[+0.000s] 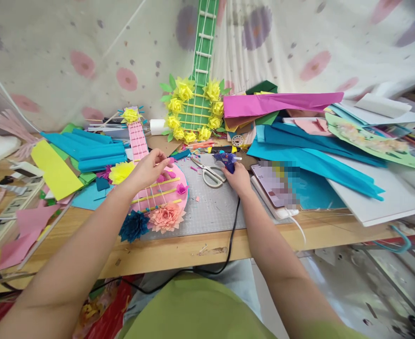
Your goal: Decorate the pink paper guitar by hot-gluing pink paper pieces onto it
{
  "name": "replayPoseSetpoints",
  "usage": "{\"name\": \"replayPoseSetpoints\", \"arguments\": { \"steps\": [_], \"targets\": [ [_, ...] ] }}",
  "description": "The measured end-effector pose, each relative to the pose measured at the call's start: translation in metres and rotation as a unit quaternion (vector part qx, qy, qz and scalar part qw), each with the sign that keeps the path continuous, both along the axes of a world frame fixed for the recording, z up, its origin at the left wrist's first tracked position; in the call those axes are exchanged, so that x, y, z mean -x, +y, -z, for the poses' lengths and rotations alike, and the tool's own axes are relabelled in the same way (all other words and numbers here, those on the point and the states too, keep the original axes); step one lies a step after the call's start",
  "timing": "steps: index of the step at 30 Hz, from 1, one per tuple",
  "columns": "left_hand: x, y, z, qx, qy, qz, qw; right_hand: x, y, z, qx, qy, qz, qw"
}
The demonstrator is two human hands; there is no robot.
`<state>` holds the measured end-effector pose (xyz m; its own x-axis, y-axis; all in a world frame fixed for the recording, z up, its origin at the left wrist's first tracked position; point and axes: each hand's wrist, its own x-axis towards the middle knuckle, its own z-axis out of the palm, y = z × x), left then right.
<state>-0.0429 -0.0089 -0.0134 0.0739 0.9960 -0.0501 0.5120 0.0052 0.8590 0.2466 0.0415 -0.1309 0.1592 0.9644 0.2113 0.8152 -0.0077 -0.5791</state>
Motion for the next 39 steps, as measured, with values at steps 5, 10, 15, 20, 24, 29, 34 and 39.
{"name": "replayPoseSetpoints", "arguments": {
  "steps": [5, 10, 15, 20, 24, 29, 34, 39],
  "targets": [
    [-0.011, -0.014, 0.007, 0.009, -0.083, -0.032, 0.996, 0.000, -0.001, -0.001, -0.001, 0.017, 0.000, 1.000],
    [-0.016, -0.023, 0.021, -0.046, -0.119, -0.076, 0.989, 0.001, -0.005, -0.004, -0.002, 0.058, 0.023, 0.998],
    [-0.012, -0.033, 0.028, -0.049, -0.086, -0.106, 0.989, 0.005, -0.017, -0.015, -0.042, 0.248, 0.013, 0.968],
    [-0.015, -0.038, 0.032, -0.059, -0.011, -0.118, 0.991, 0.017, -0.041, -0.034, 0.040, 0.417, -0.168, 0.892],
    [-0.023, -0.041, 0.031, -0.058, 0.031, -0.116, 0.991, 0.030, -0.053, -0.041, 0.111, 0.409, -0.240, 0.873],
    [-0.029, -0.045, 0.028, -0.056, 0.025, -0.105, 0.993, 0.040, -0.055, -0.040, 0.121, 0.376, -0.254, 0.883],
    [-0.031, -0.045, 0.027, -0.035, 0.044, -0.139, 0.989, 0.045, -0.057, -0.040, 0.103, 0.359, -0.257, 0.891],
    [-0.028, -0.043, 0.034, -0.027, 0.026, -0.143, 0.989, 0.047, -0.058, -0.037, 0.083, 0.350, -0.239, 0.902]
  ]
}}
